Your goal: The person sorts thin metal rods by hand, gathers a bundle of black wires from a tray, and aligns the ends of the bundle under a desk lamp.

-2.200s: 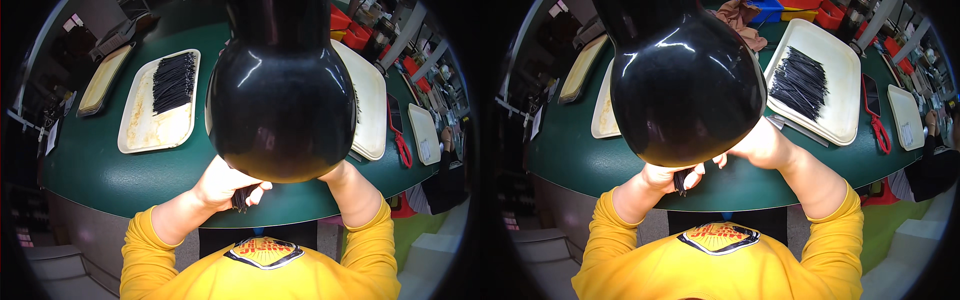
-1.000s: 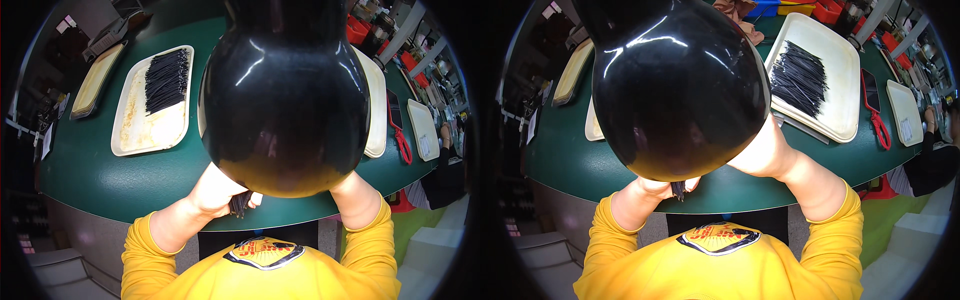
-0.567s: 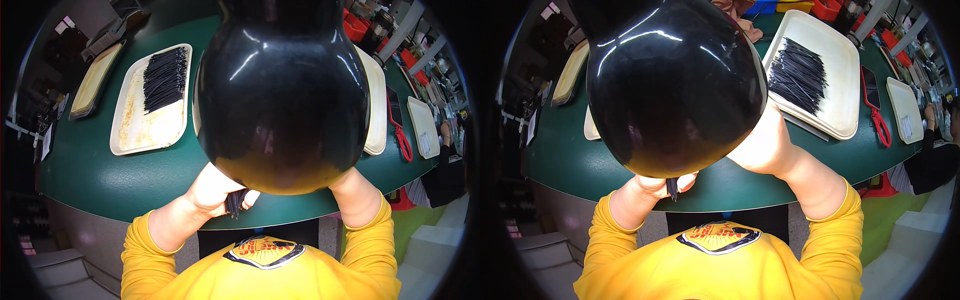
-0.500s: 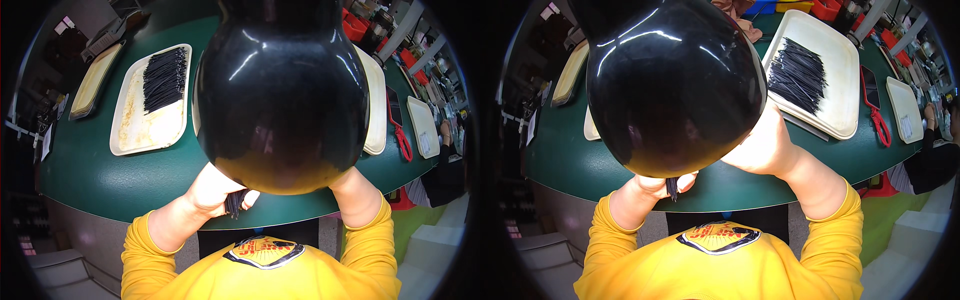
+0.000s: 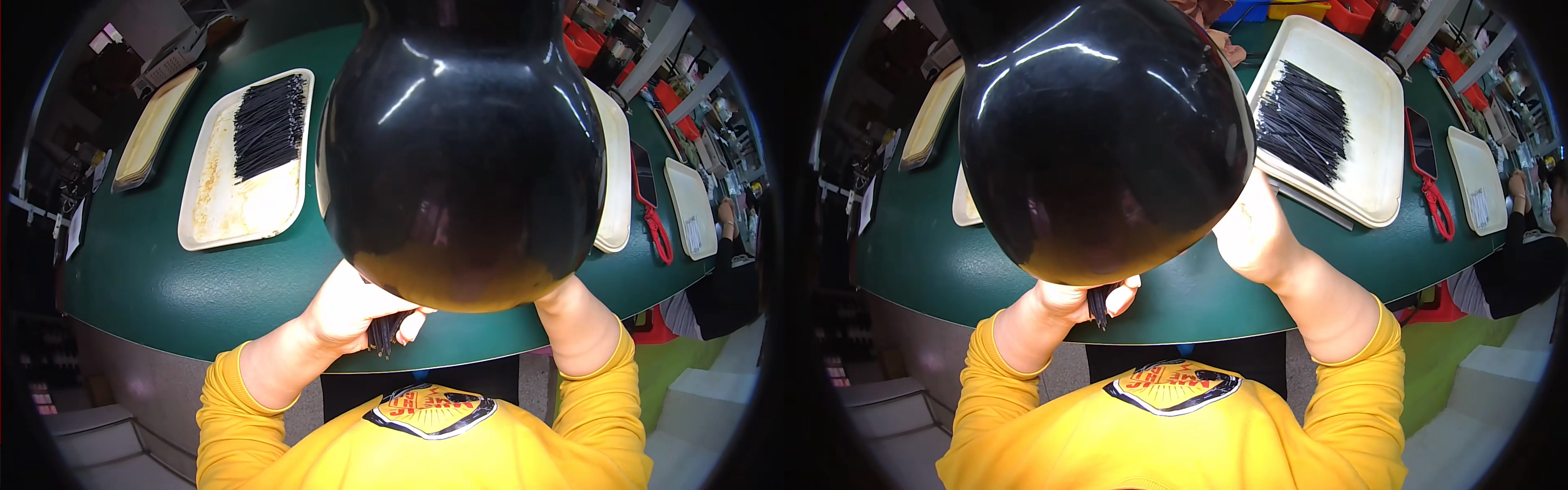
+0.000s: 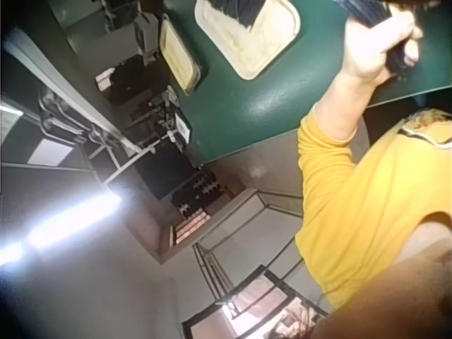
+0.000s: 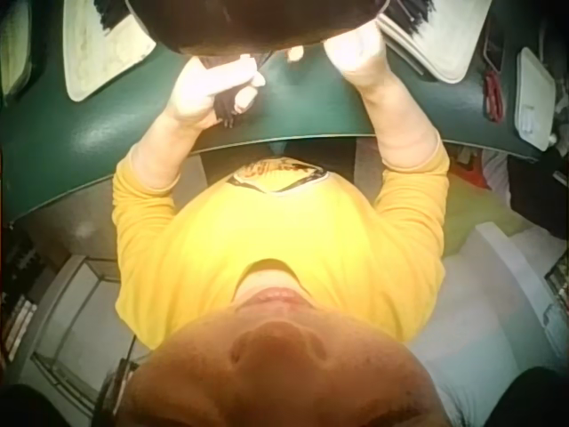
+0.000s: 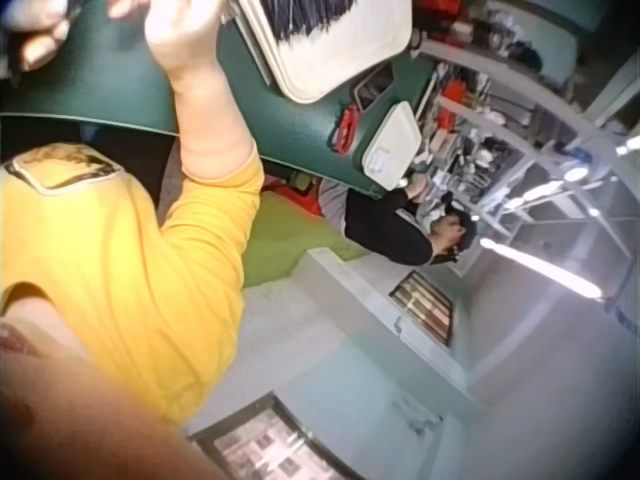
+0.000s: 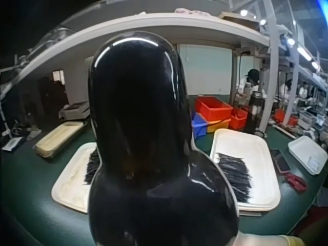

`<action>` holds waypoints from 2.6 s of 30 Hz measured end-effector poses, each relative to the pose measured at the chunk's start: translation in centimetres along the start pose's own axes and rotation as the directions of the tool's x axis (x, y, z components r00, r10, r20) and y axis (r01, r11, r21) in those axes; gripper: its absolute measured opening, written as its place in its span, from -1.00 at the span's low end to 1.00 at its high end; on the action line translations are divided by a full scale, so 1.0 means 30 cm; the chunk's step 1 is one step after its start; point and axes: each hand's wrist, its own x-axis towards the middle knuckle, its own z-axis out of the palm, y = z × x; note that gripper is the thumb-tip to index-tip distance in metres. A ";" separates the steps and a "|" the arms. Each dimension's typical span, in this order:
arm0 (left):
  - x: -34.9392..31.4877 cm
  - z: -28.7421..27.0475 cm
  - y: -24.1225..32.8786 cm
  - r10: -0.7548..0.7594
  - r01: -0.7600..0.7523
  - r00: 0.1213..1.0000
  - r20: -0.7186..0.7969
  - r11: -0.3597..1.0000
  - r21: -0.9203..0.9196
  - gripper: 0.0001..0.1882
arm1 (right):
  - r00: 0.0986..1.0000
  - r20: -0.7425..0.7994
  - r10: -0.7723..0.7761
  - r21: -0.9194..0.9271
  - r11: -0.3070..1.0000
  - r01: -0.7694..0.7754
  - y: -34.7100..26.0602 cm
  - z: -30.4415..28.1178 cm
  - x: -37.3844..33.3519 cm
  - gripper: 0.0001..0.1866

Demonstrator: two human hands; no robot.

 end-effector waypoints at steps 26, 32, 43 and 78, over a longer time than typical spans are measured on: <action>0.005 0.003 0.003 0.040 -0.025 0.998 -0.058 0.971 0.237 -0.88 | 0.974 -0.095 0.208 0.328 0.930 -0.166 0.031 0.041 -0.076 -0.68; 0.003 0.002 -0.001 0.045 -0.031 0.996 -0.072 0.981 0.194 -0.87 | 0.908 0.018 0.419 0.507 0.779 -0.370 -0.016 -0.006 -0.035 -0.71; 0.001 -0.009 -0.003 0.049 -0.034 0.997 -0.064 0.977 0.212 -0.84 | 0.870 0.000 0.494 0.664 0.650 -0.369 -0.034 0.022 -0.007 -0.82; 0.002 0.019 0.003 0.048 -0.028 0.996 -0.081 0.972 0.233 -0.84 | 0.765 0.420 0.488 0.675 0.396 -0.623 -0.047 0.051 0.012 -0.56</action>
